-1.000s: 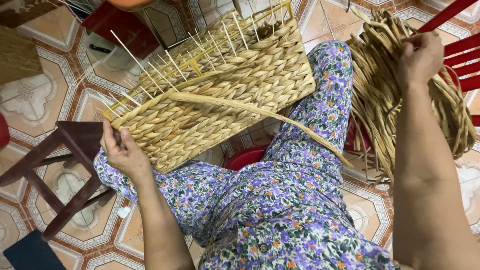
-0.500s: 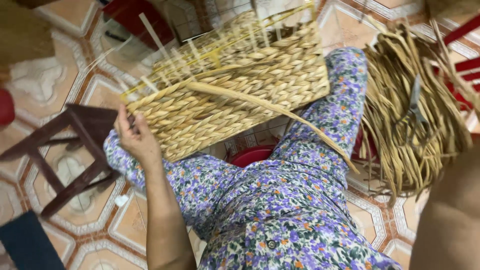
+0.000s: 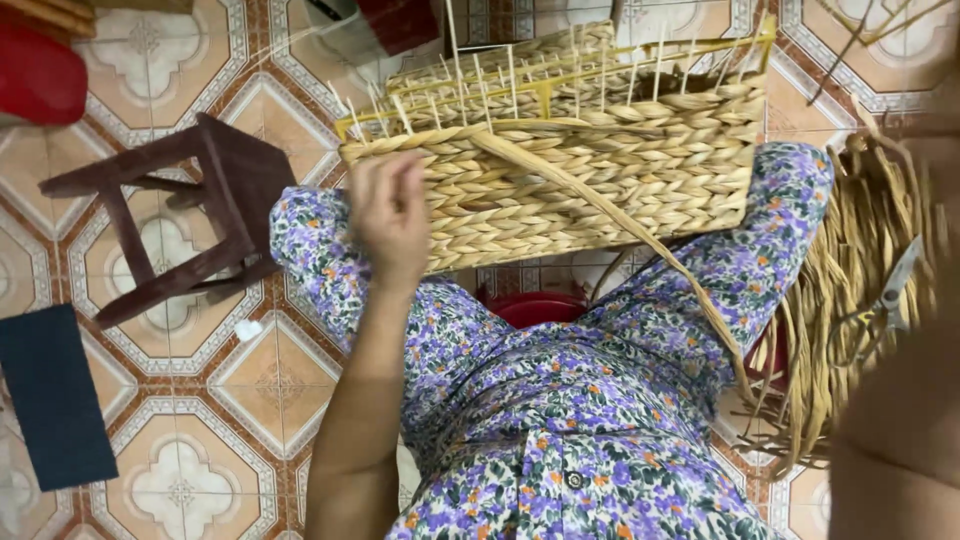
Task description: The person weaves a basket by hand, threading dried plant fibers through a wire frame and tucking the ends into the weave. They periodically use shears to trim the excess material and finish by wrapping fibers around the top edge to form the rim.
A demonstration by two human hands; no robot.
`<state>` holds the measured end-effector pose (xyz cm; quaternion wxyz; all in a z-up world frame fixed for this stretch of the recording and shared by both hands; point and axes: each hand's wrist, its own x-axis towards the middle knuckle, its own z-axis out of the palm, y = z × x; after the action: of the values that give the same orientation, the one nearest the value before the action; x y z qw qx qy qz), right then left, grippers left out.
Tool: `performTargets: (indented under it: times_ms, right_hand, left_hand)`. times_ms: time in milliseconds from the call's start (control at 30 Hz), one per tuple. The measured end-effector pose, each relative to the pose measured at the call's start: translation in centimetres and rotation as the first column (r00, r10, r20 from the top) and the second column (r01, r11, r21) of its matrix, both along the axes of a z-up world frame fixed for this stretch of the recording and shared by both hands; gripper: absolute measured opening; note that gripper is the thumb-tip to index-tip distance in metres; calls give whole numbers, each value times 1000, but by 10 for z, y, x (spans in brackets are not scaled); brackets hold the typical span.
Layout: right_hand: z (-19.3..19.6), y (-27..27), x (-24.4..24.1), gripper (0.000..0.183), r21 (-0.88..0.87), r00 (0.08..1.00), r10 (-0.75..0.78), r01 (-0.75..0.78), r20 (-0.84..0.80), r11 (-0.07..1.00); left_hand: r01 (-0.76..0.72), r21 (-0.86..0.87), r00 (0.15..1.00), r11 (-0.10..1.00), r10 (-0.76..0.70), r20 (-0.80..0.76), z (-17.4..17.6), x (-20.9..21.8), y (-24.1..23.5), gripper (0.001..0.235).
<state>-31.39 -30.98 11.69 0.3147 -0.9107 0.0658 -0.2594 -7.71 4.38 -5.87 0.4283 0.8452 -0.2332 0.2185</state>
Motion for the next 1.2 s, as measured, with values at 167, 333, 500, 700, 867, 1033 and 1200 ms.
performTargets:
  times_ms: [167, 333, 500, 700, 867, 1033, 1200]
  right_hand:
    - [-55, 81, 114, 9, 134, 961, 238, -220, -142, 966]
    - [-85, 115, 176, 11, -4, 956, 186, -191, -226, 981]
    - [-90, 115, 192, 6, 62, 932, 130, -116, -338, 991]
    - [-102, 107, 200, 8, 147, 896, 160, -107, -414, 983]
    - [-92, 123, 206, 14, 116, 865, 197, -162, -460, 980]
    - [-110, 135, 208, 21, -378, 944, 30, -160, -327, 912]
    - [-120, 121, 173, 16, -305, 991, 101, -124, -91, 944]
  left_hand:
    - [163, 112, 986, 980, -165, 10, 5, 8, -49, 12]
    - [136, 180, 990, 974, -141, 14, 18, 18, -78, 21]
    - [205, 105, 978, 973, -206, -1, -2, 27, -74, 15]
    - [349, -33, 937, 937, -348, 26, -21, 27, -61, 15]
    - [409, -66, 912, 910, -410, -13, -4, 24, -54, 15]
    - [441, 9, 896, 897, -440, -67, 12, 28, -60, 15]
    - [455, 64, 857, 888, -418, -302, 5, 48, -67, 12]
